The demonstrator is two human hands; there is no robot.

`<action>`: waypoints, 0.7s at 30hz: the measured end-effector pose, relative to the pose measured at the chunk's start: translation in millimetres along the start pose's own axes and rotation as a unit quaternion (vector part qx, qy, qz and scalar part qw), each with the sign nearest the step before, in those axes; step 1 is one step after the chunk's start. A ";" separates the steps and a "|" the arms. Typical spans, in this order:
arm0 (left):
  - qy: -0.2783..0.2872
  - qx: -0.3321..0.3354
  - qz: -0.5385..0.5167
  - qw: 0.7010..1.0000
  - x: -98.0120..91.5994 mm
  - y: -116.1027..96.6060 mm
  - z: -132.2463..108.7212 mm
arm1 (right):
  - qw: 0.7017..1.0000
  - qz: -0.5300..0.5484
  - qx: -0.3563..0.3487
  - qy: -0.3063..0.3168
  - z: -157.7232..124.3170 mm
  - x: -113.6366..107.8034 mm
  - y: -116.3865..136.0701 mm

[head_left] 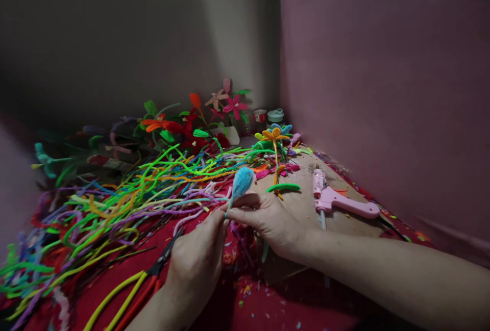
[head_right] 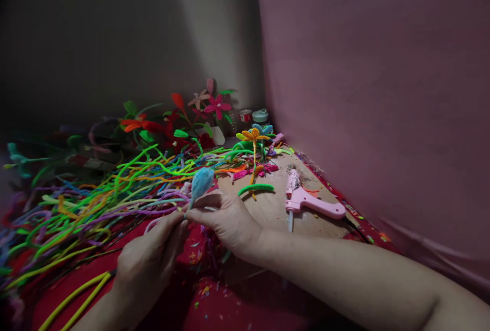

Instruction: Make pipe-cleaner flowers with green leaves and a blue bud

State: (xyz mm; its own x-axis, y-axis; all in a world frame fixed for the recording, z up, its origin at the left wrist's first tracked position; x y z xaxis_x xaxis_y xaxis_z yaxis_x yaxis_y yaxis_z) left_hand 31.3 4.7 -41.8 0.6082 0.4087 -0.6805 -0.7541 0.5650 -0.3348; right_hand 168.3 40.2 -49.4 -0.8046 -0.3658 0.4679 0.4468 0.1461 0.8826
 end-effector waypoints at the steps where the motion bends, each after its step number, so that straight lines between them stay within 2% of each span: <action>1: -0.001 -0.005 -0.004 1.000 -0.1 1.2 -0.1 | 1.000 -0.009 -0.004 0.002 -0.2 0.0 0.7; 5: 0.005 -0.059 -0.071 0.996 -1.7 2.5 2.2 | 0.999 -0.049 -0.012 0.010 -0.9 -0.4 3.5; 8: 0.025 -0.171 -0.184 0.968 -1.7 1.3 5.0 | 0.996 -0.075 -0.026 0.035 -1.2 0.8 6.4; 12: 0.077 -0.336 -0.370 0.863 2.1 -3.9 6.5 | 0.985 -0.146 -0.074 0.053 -2.9 3.5 15.3; 17: 0.110 -0.432 -0.514 0.733 4.3 -10.0 9.2 | 0.980 -0.157 -0.093 0.077 -4.9 4.5 20.0; 19: 0.121 -0.448 -0.539 0.703 4.5 -11.5 9.5 | 0.982 -0.138 -0.095 0.088 -4.6 3.9 18.1; 21: 0.130 -0.447 -0.533 0.707 4.2 -11.9 8.9 | 0.985 -0.109 -0.092 0.098 -3.9 3.4 14.9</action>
Point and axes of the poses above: each hand's wrist, its own z-axis towards the middle knuckle, its own x-axis out of the palm, y = z × x, the point moved 3 cm from there along z, towards the middle knuckle, and after that the axes turned 3 degrees about -z, right-handed, at the moved point
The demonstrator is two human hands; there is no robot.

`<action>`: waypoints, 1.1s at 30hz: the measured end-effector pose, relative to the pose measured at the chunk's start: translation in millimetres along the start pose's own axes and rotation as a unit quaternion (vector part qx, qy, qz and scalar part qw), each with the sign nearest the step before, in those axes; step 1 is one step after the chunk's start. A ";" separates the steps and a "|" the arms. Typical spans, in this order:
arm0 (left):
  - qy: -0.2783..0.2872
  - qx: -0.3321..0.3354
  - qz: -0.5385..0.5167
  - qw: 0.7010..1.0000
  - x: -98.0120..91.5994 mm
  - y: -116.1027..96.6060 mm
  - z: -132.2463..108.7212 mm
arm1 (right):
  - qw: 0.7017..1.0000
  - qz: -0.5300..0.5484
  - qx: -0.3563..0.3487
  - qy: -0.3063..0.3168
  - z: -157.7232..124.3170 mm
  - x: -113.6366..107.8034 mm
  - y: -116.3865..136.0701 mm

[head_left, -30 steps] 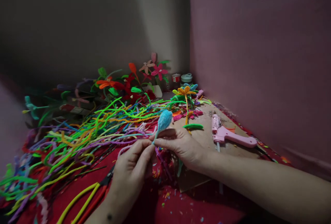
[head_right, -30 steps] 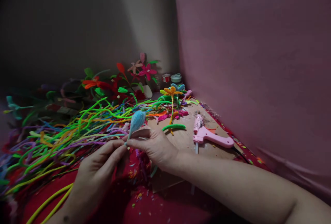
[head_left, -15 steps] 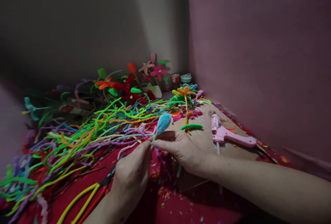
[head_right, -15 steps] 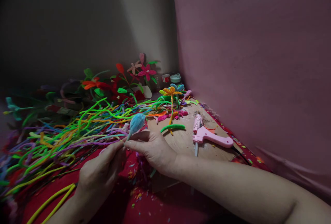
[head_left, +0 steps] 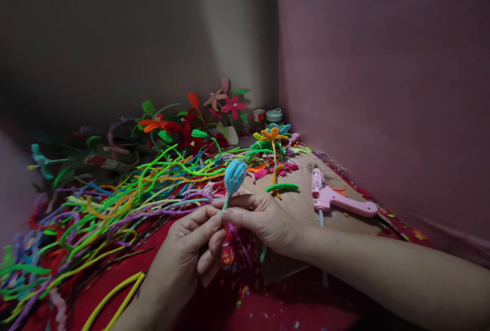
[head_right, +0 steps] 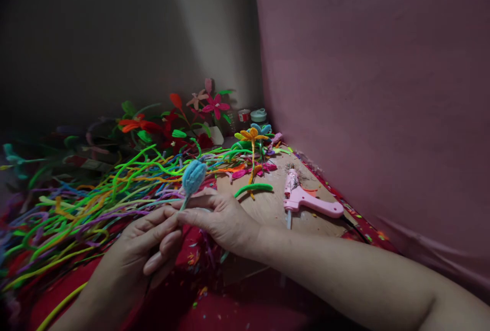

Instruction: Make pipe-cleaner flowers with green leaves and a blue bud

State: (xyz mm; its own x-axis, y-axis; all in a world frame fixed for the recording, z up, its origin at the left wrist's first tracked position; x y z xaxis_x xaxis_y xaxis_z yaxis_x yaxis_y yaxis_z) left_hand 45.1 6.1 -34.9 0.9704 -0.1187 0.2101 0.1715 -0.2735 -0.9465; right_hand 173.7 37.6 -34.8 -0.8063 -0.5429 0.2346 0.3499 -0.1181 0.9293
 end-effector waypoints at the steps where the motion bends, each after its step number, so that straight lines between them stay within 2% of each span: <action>1: -0.002 0.009 0.023 1.000 -0.5 0.4 -0.3 | 1.000 0.020 0.005 -0.001 0.0 0.2 -2.1; 3: -0.022 0.065 0.112 0.991 -2.7 0.8 -0.2 | 0.998 0.056 0.026 -0.012 0.0 0.5 -6.9; 4: -0.036 0.118 0.177 0.976 -3.9 0.2 -0.1 | 0.997 0.070 0.039 -0.024 -0.2 0.6 -9.3; 5: -0.050 0.190 0.253 0.947 -4.6 -0.9 -0.2 | 0.995 0.083 0.050 -0.036 -0.4 0.7 -11.4; 6: -0.062 0.270 0.332 0.902 -4.7 -1.9 -0.7 | 0.993 0.092 0.060 -0.045 -0.7 0.9 -13.1; 8: -0.081 0.422 0.476 0.767 -3.5 -1.3 -2.6 | 0.990 0.100 0.073 -0.061 -1.1 1.2 -15.4; 10: -0.097 0.513 0.566 0.638 -3.7 2.4 -3.1 | 0.990 0.093 0.077 -0.072 -1.2 1.0 -15.6; 11: -0.103 0.537 0.590 0.594 -4.5 4.2 -2.8 | 0.991 0.081 0.078 -0.075 -1.2 0.7 -15.1; 12: -0.108 0.551 0.603 0.567 -5.5 5.3 -2.5 | 0.991 0.067 0.080 -0.078 -1.1 0.2 -14.4; 13: -0.108 0.557 0.606 0.557 -6.6 5.9 -2.2 | 0.992 0.053 0.081 -0.079 -0.9 -0.2 -13.4; 15: -0.102 0.554 0.594 0.574 -7.9 5.3 -2.3 | 0.994 0.024 0.078 -0.076 -0.6 -0.9 -11.4; 17: -0.099 0.534 0.572 0.615 -8.1 3.5 -3.2 | 0.996 0.005 0.061 -0.062 -0.1 -0.7 -9.4; 19: -0.097 0.494 0.545 0.670 -7.6 1.8 -3.5 | 0.998 -0.012 0.033 -0.044 0.2 -0.3 -8.3; 23: -0.090 0.372 0.460 0.801 -7.4 1.9 -1.7 | 0.999 -0.043 -0.005 -0.027 0.4 -0.9 -8.4; 26: -0.082 0.302 0.384 0.869 -7.7 3.3 -1.6 | 0.997 -0.069 -0.021 -0.019 0.7 -1.7 -6.6; 29: -0.078 0.250 0.310 0.914 -7.2 2.8 -1.7 | 0.992 -0.117 -0.036 -0.036 0.6 -3.4 -2.5; 33: -0.070 0.186 0.243 0.949 -3.7 -0.2 -1.4 | 0.990 -0.135 -0.040 -0.031 -0.4 -3.3 1.2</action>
Point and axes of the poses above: each hand's wrist, its own z-axis towards the middle knuckle, its own x-axis out of the palm, y = z × x, the point moved 3 cm from there along z, towards the middle knuckle, and after that the axes turned 3 degrees about -z, right-handed, at the moved point
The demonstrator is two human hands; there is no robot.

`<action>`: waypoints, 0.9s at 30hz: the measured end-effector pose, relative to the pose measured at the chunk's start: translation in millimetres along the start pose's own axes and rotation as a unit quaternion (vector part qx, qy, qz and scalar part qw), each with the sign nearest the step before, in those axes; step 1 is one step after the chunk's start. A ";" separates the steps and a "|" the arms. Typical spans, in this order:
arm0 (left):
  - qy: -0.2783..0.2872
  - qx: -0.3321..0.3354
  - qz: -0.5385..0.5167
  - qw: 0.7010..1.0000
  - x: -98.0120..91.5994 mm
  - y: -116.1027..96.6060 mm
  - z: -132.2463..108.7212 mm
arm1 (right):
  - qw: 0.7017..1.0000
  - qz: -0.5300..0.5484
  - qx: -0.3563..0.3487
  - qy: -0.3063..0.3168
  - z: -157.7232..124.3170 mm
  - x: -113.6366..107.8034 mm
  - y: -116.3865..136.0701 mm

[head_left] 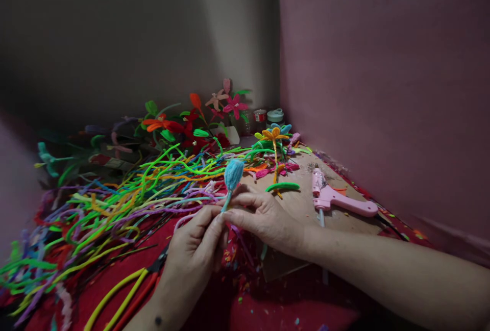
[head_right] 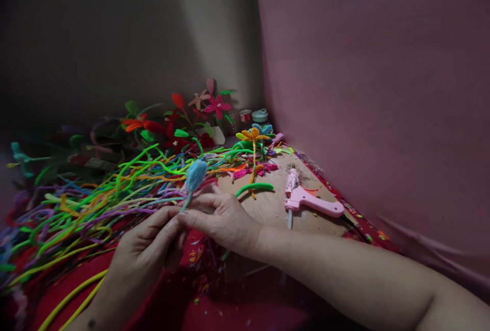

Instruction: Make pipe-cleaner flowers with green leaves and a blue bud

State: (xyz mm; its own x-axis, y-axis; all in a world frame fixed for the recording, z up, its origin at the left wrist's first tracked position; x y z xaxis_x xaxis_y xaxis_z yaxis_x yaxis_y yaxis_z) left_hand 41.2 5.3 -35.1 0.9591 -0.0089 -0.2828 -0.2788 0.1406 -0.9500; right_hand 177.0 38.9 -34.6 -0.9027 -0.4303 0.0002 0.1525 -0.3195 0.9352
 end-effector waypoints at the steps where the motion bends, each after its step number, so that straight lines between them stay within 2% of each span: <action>1: 0.009 -0.018 -0.017 1.000 1.0 -0.9 0.2 | 1.000 0.000 0.001 0.007 -0.2 0.3 0.4; 5: 0.048 -0.077 -0.122 0.988 4.6 -2.1 0.2 | 0.999 0.017 0.032 0.019 -0.2 1.2 1.0; 9: 0.091 -0.128 -0.223 0.962 5.4 2.3 0.7 | 0.994 0.074 0.078 0.030 0.6 2.9 0.5; 13: 0.136 -0.147 -0.258 0.945 4.4 8.6 1.9 | 0.990 0.107 0.088 0.031 0.3 3.1 -2.8; 16: 0.131 -0.115 -0.167 0.970 3.8 9.9 2.8 | 0.991 0.112 0.070 0.008 -0.3 1.9 -7.3; 19: 0.069 -0.019 -0.012 0.997 2.9 7.0 2.8 | 0.988 0.137 0.067 -0.006 -1.1 2.5 -12.9; 21: 0.019 0.068 0.084 0.994 2.8 4.1 1.2 | 0.985 0.151 0.076 -0.022 -1.8 2.9 -16.3; 23: -0.017 0.133 0.157 0.978 3.2 2.4 -0.9 | 0.983 0.159 0.089 -0.033 -2.6 3.4 -18.6; 27: -0.041 0.151 0.203 0.967 2.5 2.8 -1.9 | 0.985 0.142 0.097 -0.032 -3.0 3.9 -20.1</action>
Point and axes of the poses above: each hand's wrist, its own z-axis towards the middle knuckle, its own x-axis out of the palm, y = z × x, the point moved 3 cm from there along z, towards the middle knuckle, and after that the axes turned 3 degrees about -z, right-handed, at the moved point
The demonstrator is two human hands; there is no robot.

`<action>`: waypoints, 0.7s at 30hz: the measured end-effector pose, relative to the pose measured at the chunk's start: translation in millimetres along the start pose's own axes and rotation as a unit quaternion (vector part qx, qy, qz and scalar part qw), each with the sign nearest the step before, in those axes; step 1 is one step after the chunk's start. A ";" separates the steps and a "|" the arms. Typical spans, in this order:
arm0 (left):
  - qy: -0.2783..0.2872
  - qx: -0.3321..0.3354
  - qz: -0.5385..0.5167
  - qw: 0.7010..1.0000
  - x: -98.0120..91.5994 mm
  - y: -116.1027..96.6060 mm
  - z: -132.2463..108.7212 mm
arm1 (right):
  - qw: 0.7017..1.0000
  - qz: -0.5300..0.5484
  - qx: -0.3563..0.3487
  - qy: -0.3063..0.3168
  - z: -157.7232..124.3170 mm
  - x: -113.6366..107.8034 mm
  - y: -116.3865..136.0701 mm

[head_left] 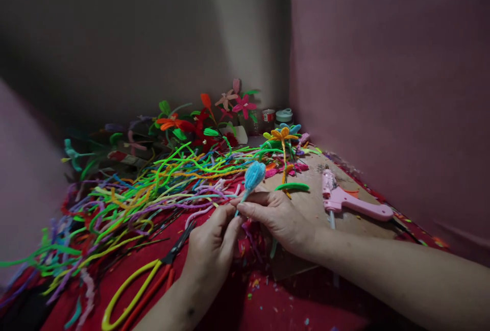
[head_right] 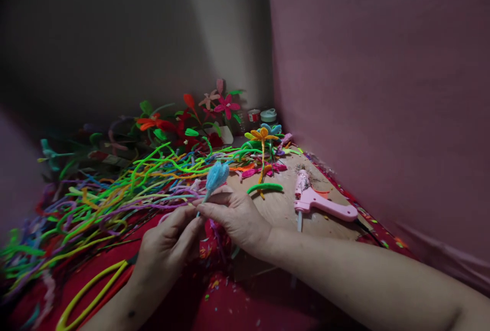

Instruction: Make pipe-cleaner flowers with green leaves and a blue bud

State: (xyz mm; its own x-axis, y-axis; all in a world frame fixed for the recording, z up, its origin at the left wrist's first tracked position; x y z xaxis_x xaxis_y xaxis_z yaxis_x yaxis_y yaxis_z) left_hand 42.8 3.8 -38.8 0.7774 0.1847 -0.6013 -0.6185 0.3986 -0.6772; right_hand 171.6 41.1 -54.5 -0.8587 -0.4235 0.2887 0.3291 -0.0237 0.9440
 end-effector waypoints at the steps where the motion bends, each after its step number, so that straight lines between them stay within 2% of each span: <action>1: -0.002 0.002 0.004 1.000 -0.3 0.0 0.3 | 1.000 -0.008 -0.001 0.002 0.1 0.0 0.1; 5: -0.019 0.045 0.042 0.998 -1.2 -0.9 0.6 | 1.000 -0.022 -0.002 0.000 0.1 -0.2 1.3; 11: -0.033 0.147 0.070 0.986 -1.2 -0.7 -2.1 | 1.000 -0.027 -0.013 0.001 -0.5 0.1 4.1; 14: -0.039 0.173 0.077 0.981 -2.8 0.0 -2.3 | 0.999 -0.041 -0.015 -0.007 -0.7 0.0 4.4; 17: -0.035 0.150 0.060 0.986 -3.7 1.3 -1.7 | 0.999 -0.047 -0.016 -0.009 -1.1 1.1 5.0; 21: -0.017 0.031 -0.022 0.999 -3.5 1.8 0.1 | 1.000 -0.016 -0.004 0.024 -1.4 4.2 6.8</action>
State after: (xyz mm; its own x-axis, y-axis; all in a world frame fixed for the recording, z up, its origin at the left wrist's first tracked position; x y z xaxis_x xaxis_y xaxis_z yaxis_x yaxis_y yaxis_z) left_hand 39.0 4.0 -37.9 0.8076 0.1961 -0.5562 -0.5764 0.4620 -0.6740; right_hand 170.8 37.9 -47.1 -0.8486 -0.4661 0.2500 0.3054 -0.0459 0.9511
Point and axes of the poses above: each hand's wrist, its own z-axis towards the middle knuckle, its own x-axis out of the palm, y = z × x, the point moved 3 cm from there along z, towards the middle knuckle, and after that the axes turned 3 degrees about -z, right-handed, at the moved point
